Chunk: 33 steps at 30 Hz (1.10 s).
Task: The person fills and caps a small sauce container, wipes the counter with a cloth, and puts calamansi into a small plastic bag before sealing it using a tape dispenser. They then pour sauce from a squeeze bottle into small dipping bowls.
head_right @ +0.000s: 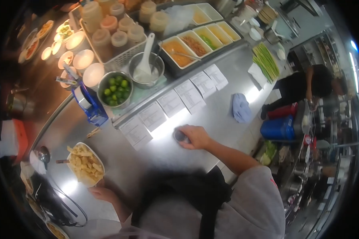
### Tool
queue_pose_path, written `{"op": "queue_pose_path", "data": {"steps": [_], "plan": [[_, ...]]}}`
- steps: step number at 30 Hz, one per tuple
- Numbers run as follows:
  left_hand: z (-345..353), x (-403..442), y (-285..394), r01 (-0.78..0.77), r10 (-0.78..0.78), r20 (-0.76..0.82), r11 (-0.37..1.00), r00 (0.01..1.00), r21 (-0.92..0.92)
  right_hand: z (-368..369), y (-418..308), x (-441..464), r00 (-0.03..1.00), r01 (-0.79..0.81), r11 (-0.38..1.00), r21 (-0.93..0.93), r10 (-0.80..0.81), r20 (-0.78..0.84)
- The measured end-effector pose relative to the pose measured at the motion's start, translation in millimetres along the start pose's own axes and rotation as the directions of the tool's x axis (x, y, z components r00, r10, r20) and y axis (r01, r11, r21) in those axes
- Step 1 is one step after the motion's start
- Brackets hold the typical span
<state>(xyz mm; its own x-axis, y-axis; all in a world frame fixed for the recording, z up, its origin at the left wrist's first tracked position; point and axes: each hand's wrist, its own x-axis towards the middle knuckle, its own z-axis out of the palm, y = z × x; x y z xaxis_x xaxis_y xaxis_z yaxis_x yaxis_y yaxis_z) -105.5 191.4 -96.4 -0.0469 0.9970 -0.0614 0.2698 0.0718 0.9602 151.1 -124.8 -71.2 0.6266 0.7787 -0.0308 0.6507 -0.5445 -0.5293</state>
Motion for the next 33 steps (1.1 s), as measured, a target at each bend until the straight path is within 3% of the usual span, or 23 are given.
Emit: {"op": "queue_pose_path", "data": {"steps": [4,11,13,16,18,20,22,24,26,33], "plan": [[1.7,-3.3,8.2,-0.062,0.063,-0.004,0.996,0.998,0.062,-10.2,-8.2,4.9,0.998,-0.021,1.000,0.012,0.020,0.053],[2.7,-1.6,8.8,-0.016,0.017,-0.017,0.997,1.000,0.076,-8.9,-8.2,4.4,0.999,-0.031,0.999,0.032,0.030,0.027],[3.1,-1.2,5.6,-0.050,0.050,-0.008,0.999,0.999,-0.008,-7.6,-7.0,4.7,0.999,-0.031,1.000,-0.004,0.031,0.035],[-0.7,-1.6,8.7,-0.036,0.036,0.004,0.990,0.999,0.137,-3.7,-4.6,3.6,0.997,-0.064,0.997,0.046,0.062,0.050],[-4.3,3.1,1.1,-0.039,0.043,-0.045,0.995,0.998,0.086,-0.4,-1.6,3.7,1.000,-0.007,0.998,0.065,0.007,0.005],[-5.8,3.4,-6.4,-0.025,0.025,0.009,0.999,1.000,0.041,6.2,6.0,-1.6,0.995,0.090,0.996,-0.027,-0.091,-0.039],[-5.1,0.6,-3.9,-0.051,0.049,-0.061,0.998,0.997,-0.024,0.4,-1.9,2.9,0.993,0.096,0.995,-0.020,-0.097,-0.072],[-3.4,-0.1,2.4,-0.019,0.021,0.022,0.996,1.000,-0.085,1.8,-0.2,0.7,0.991,0.107,0.994,-0.035,-0.109,-0.077],[-5.0,0.1,-1.9,-0.029,0.029,-0.002,0.992,1.000,-0.120,0.8,-3.8,4.4,0.989,0.111,0.994,-0.002,-0.111,-0.097],[-4.3,-0.3,6.0,-0.117,0.119,0.039,0.992,0.992,-0.054,-0.1,-7.7,5.8,0.994,0.080,0.997,-0.013,-0.081,-0.074]]}}
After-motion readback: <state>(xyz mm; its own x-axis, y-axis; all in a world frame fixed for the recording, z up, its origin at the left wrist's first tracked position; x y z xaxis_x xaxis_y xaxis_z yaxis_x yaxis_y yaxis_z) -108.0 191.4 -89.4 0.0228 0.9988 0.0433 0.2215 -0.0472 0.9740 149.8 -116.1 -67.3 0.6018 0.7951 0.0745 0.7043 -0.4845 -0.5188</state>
